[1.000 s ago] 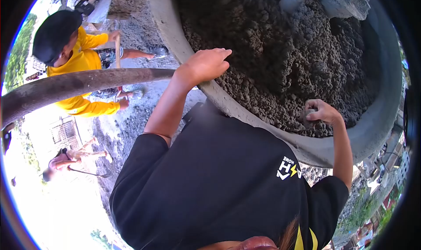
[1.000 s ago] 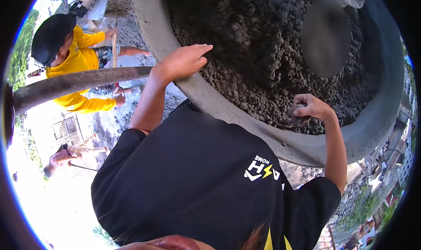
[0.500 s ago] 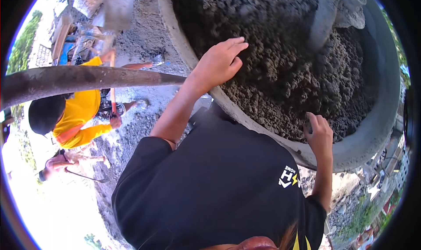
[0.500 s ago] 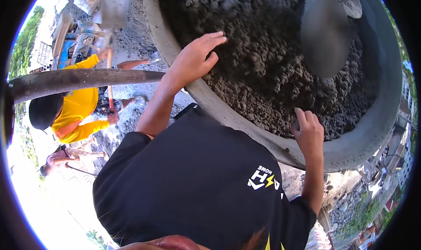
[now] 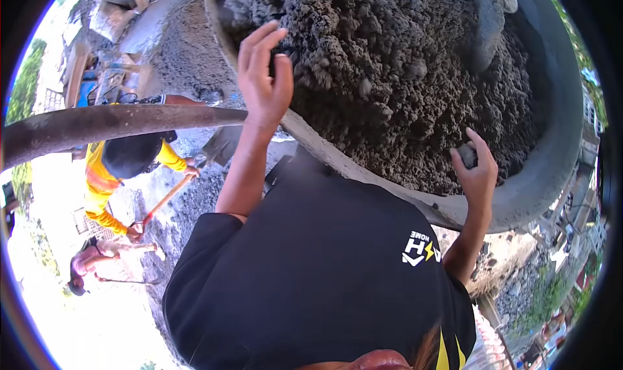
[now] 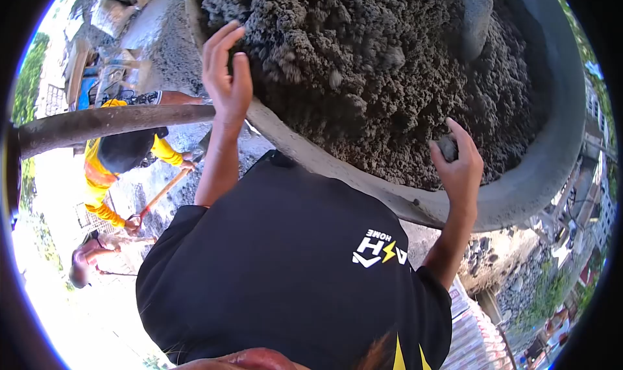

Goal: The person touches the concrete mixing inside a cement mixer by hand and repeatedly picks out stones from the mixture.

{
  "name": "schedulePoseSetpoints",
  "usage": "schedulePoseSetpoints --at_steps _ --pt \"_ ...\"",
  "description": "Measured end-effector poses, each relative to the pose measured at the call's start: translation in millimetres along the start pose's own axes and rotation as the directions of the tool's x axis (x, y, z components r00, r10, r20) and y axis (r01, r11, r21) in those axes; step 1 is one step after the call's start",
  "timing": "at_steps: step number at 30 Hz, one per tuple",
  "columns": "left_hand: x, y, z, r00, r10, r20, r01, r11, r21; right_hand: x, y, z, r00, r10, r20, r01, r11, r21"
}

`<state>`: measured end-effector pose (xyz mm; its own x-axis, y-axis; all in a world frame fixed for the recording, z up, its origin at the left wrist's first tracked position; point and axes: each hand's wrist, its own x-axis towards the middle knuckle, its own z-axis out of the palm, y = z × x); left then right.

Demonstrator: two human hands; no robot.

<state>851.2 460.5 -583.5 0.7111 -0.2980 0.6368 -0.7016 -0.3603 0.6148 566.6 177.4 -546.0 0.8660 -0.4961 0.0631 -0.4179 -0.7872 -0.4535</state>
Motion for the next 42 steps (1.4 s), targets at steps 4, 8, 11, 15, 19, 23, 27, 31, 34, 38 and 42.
schedulePoseSetpoints --at_steps 4,8,11,15,19,23,27,31,34,38,42 --pt "-2 -25 -20 0.996 0.019 -0.090 -0.018 1.000 0.007 6 -31 15 0.999 0.039 -0.011 -0.038 0.995 0.087" --pt "-11 -44 -27 0.991 -0.054 -0.120 0.038 0.991 -0.126 -1 -37 28 0.991 0.002 -0.136 0.003 0.999 0.033" --pt "-23 -57 -27 0.988 -0.143 0.054 0.153 0.940 -0.304 -9 -34 35 0.967 0.135 -0.216 -0.112 0.987 0.113" --pt "-31 -67 -36 0.901 -0.010 0.435 0.187 0.911 -0.367 -21 -28 52 0.908 0.090 -0.409 -0.082 0.996 0.037" --pt "-47 -71 -27 0.664 0.145 0.733 0.318 0.833 -0.453 -36 -24 70 0.851 0.123 -0.510 -0.109 0.992 0.057" --pt "-55 -78 -20 0.158 0.012 0.987 0.269 0.962 -0.055 -38 -32 91 0.904 0.049 -0.424 -0.043 0.999 0.024" --pt "-51 -96 -9 -0.177 -0.100 0.979 0.282 0.948 0.148 -30 -32 98 0.925 -0.033 -0.378 0.021 0.999 -0.035" --pt "-42 -102 -11 0.015 0.040 0.999 0.336 0.941 -0.043 -18 -40 88 0.952 -0.017 -0.307 -0.012 0.995 -0.094" --pt "-46 -103 -3 0.403 -0.125 0.907 0.224 0.974 0.034 -10 -37 81 0.972 -0.017 -0.232 -0.001 0.997 -0.079" --pt "-48 -112 12 0.394 -0.387 0.834 0.269 0.916 0.298 1 -28 81 0.983 -0.032 -0.179 0.018 0.997 -0.079" --pt "-49 -111 16 0.377 -0.308 0.873 0.220 0.946 0.238 8 -23 77 0.988 -0.004 -0.156 -0.009 0.997 -0.083"
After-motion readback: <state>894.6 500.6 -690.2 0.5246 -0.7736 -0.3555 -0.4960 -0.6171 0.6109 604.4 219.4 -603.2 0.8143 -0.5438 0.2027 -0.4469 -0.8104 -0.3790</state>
